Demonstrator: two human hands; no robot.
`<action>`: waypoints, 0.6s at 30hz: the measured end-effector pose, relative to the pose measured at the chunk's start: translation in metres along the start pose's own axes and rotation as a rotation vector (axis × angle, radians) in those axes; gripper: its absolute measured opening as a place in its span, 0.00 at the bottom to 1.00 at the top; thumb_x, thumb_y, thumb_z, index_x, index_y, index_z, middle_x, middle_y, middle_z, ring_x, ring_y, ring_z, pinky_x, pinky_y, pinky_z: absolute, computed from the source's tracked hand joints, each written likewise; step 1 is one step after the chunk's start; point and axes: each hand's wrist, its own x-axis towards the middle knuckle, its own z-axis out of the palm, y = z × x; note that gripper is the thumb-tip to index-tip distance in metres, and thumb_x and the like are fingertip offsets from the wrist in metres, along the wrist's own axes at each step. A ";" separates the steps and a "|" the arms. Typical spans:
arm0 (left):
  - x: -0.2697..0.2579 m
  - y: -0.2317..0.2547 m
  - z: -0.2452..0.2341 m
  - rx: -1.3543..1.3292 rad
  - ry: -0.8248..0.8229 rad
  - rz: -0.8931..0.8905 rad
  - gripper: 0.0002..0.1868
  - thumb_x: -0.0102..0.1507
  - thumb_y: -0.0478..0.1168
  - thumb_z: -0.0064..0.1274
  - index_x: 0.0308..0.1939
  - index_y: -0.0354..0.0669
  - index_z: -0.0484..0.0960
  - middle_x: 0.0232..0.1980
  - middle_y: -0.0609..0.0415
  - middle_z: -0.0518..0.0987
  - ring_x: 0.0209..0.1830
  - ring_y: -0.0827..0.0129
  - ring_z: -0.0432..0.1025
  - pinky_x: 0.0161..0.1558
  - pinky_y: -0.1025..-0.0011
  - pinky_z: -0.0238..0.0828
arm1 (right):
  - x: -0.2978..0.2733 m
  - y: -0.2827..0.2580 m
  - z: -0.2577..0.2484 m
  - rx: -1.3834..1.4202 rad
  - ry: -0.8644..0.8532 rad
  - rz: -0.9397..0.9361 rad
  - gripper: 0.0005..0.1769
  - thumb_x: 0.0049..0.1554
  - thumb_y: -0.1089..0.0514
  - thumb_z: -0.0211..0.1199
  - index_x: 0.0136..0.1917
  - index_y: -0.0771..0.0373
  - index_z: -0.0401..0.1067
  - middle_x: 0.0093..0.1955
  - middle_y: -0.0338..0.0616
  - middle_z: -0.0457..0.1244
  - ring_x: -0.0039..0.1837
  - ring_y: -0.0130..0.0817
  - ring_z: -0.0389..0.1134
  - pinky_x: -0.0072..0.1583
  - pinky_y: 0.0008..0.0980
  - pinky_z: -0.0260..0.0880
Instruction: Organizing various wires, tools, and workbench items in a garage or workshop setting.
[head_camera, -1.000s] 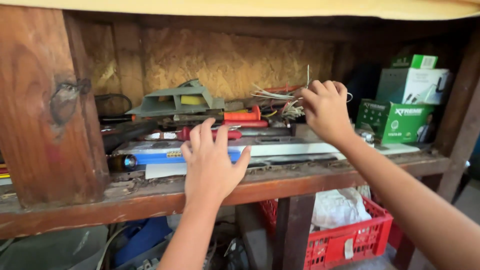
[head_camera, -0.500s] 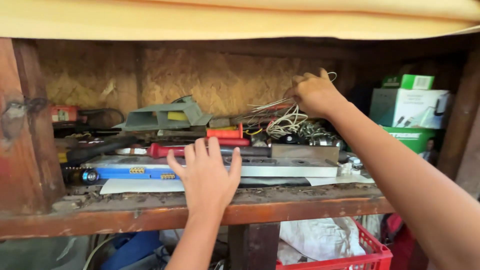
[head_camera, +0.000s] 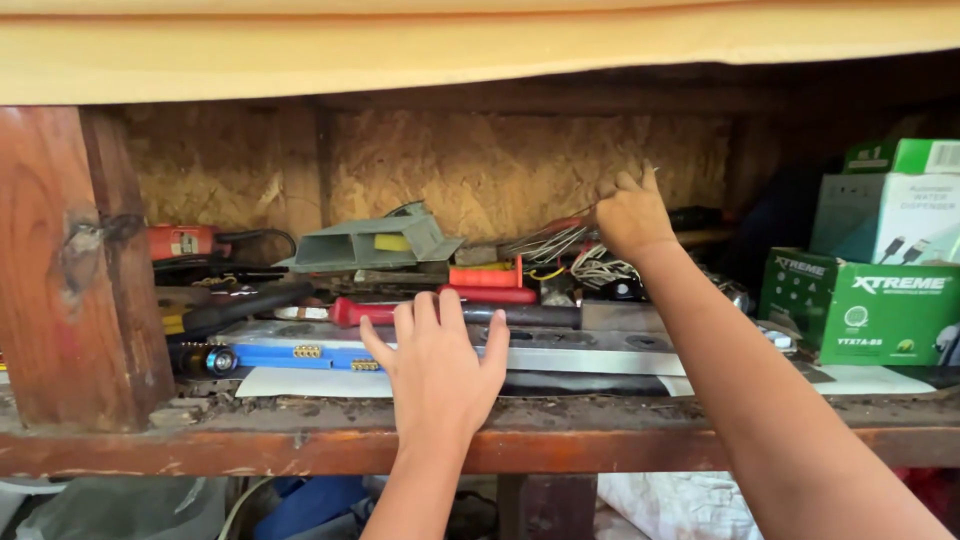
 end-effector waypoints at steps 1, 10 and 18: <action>0.000 -0.001 0.001 0.001 -0.004 0.001 0.26 0.62 0.59 0.49 0.48 0.40 0.77 0.50 0.48 0.75 0.58 0.53 0.66 0.66 0.30 0.42 | 0.003 -0.001 -0.008 0.002 -0.003 0.001 0.10 0.56 0.52 0.64 0.49 0.49 0.83 0.63 0.34 0.68 0.71 0.38 0.63 0.82 0.64 0.41; -0.002 0.000 0.001 -0.024 0.029 0.006 0.26 0.63 0.59 0.48 0.45 0.37 0.80 0.52 0.47 0.75 0.60 0.53 0.65 0.65 0.29 0.43 | 0.005 -0.002 -0.038 0.217 -0.407 0.193 0.17 0.54 0.48 0.65 0.57 0.34 0.80 0.74 0.37 0.56 0.83 0.40 0.39 0.70 0.75 0.40; -0.001 0.000 0.000 -0.004 0.022 -0.004 0.27 0.63 0.60 0.48 0.45 0.37 0.79 0.51 0.47 0.74 0.58 0.53 0.65 0.65 0.30 0.44 | -0.010 -0.017 -0.069 0.727 0.010 0.334 0.18 0.51 0.52 0.64 0.55 0.48 0.82 0.63 0.52 0.65 0.62 0.54 0.66 0.63 0.50 0.67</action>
